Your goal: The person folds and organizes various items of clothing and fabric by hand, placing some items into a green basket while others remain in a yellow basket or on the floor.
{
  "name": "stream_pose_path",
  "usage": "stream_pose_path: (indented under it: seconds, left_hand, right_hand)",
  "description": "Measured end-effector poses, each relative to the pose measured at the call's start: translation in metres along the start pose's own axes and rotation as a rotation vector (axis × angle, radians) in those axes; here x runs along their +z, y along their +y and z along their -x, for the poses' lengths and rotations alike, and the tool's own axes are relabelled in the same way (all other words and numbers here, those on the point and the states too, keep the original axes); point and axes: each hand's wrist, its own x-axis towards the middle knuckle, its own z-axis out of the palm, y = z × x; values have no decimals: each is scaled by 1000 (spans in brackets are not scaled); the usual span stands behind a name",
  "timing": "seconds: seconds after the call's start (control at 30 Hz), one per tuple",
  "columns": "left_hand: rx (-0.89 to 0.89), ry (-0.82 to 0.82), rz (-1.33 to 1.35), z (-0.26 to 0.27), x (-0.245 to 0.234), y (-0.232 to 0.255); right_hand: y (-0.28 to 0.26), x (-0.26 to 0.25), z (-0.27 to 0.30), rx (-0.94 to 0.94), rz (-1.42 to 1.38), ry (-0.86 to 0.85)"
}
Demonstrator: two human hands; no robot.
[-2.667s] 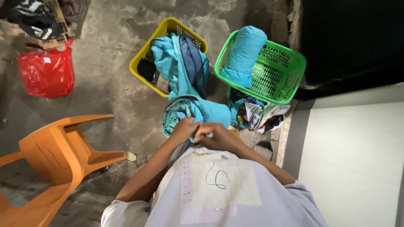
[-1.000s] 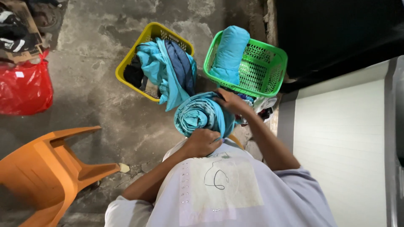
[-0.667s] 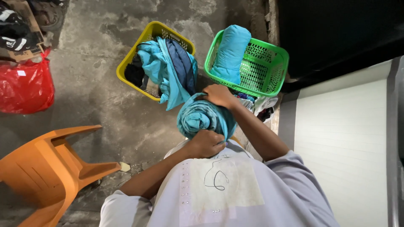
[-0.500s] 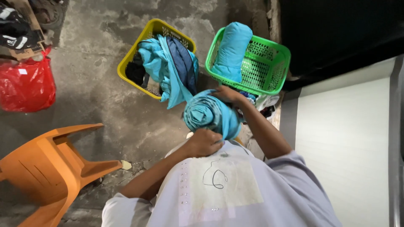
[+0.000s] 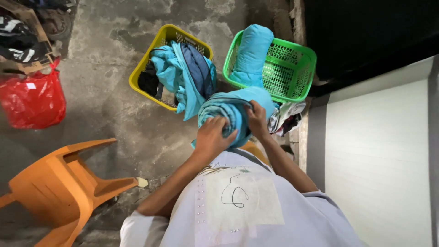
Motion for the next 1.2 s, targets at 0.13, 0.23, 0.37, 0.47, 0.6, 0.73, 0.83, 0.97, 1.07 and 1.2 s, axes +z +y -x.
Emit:
stream_pose_path:
  seconds: [0.13,0.23,0.37,0.47,0.6,0.73,0.83,0.97,1.07,1.2]
  left_hand:
    - [-102,-26,-258,-19,34,-25]
    - [-174,-93,-305,-17,52,-45]
    - [-145,-60,-368,-9,75,-51]
    - [-155,-163,-362,-15,83,-50]
    - [-178,-179,-234,-24,85,-54]
    - [-239,-232,-158,-29,90,-57]
    - [-261,-263,-103,-24,89,-58]
    - [-205,-260,-64,-22,86,-56]
    - [-206,-211,-27,-23,84,-51]
    - [-335,-308,-25,-24,81,-50]
  right_hand:
    - [-27,16,11,46,37,24]
    - [-19,21,17,111,25,17]
    - [-2,18,36,148,4,16]
    - [-4,16,39,165,-58,18]
    - [-14,8,42,248,-34,25]
    - [-20,8,47,188,-62,24]
    - [-18,10,49,184,-84,19]
    - [-16,7,54,208,-101,8]
    - [-17,3,54,235,-116,-1]
    - [-20,3,54,221,-105,-10]
